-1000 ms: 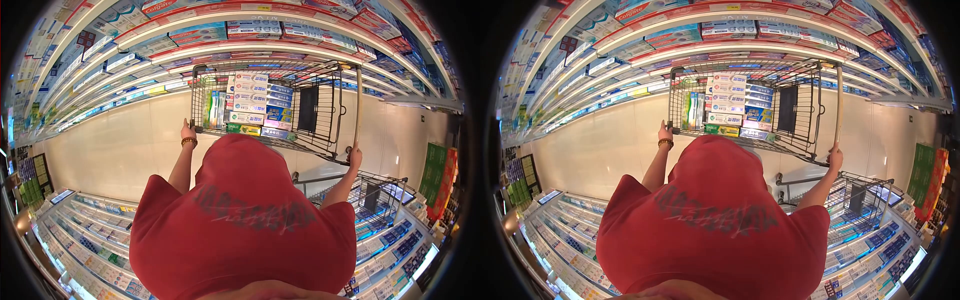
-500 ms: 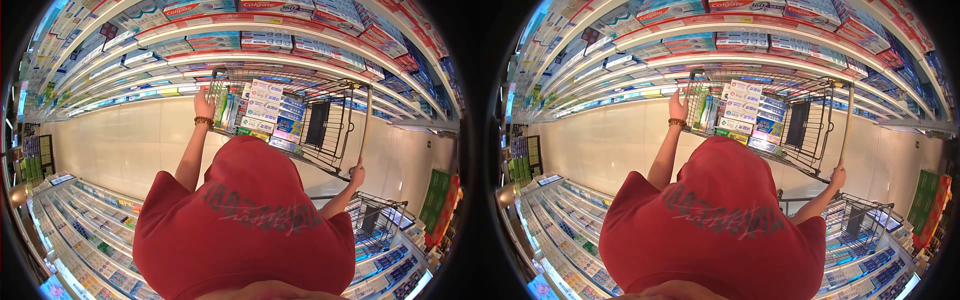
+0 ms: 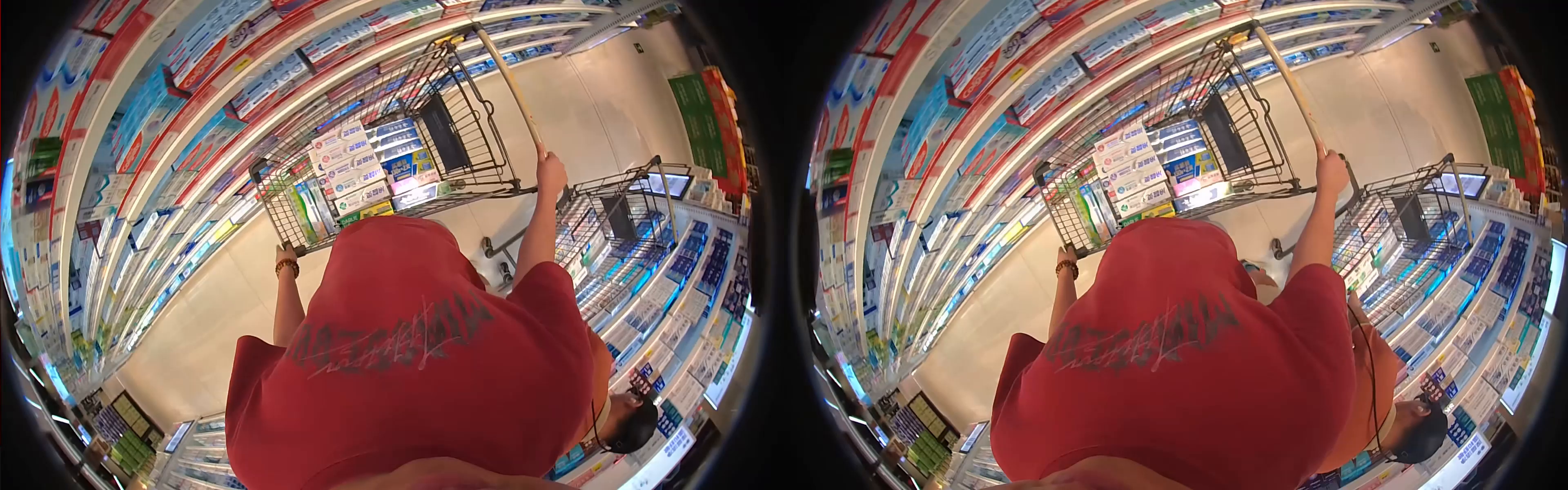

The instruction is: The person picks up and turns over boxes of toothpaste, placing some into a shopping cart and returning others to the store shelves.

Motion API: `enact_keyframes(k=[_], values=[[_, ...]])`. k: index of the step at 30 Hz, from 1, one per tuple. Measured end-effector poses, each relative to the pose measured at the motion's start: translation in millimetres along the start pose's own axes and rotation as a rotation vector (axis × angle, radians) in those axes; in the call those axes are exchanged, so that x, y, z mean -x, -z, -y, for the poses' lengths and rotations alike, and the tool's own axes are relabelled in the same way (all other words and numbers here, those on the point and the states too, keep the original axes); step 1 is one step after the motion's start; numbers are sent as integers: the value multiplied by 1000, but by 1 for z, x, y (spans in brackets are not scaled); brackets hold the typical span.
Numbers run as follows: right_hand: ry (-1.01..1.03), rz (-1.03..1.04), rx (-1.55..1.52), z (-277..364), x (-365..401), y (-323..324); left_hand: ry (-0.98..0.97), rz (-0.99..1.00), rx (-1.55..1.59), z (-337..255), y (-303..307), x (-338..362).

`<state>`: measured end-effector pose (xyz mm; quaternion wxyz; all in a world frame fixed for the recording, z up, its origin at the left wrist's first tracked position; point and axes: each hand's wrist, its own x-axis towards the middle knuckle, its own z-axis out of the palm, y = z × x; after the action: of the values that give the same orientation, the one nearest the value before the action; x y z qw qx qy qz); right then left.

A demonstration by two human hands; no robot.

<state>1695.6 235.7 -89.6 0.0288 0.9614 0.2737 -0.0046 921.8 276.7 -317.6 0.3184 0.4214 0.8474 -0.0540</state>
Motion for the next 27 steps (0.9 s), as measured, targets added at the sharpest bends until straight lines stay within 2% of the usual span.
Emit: enact_keyframes(k=[2, 4, 9, 10, 13, 16, 19, 22, 27], values=[[2, -6, 1, -4, -11, 4, 118, 230, 394, -30, 12, 48], [1, 9, 0, -9, -20, 2, 101, 167, 494, -35, 0, 50], [33, 3, -31, -25, -49, -2, 149, 220, 466, -59, -18, 58], [63, -13, -48, -55, -68, 8, 106, 208, 432, -81, -27, 85], [149, 5, -62, -68, -81, 29, 8, 170, 332, -86, -51, 83], [113, 2, -10, -98, -124, 4, -46, 204, 204, -120, -52, 105], [92, 23, 14, -109, -150, 9, -124, 206, 170, -155, -54, 130], [77, -5, 6, -122, -182, 7, -115, 141, -106, -182, -80, 129], [38, -4, -26, -138, -242, 7, 116, 321, 117, -260, -92, 170]])
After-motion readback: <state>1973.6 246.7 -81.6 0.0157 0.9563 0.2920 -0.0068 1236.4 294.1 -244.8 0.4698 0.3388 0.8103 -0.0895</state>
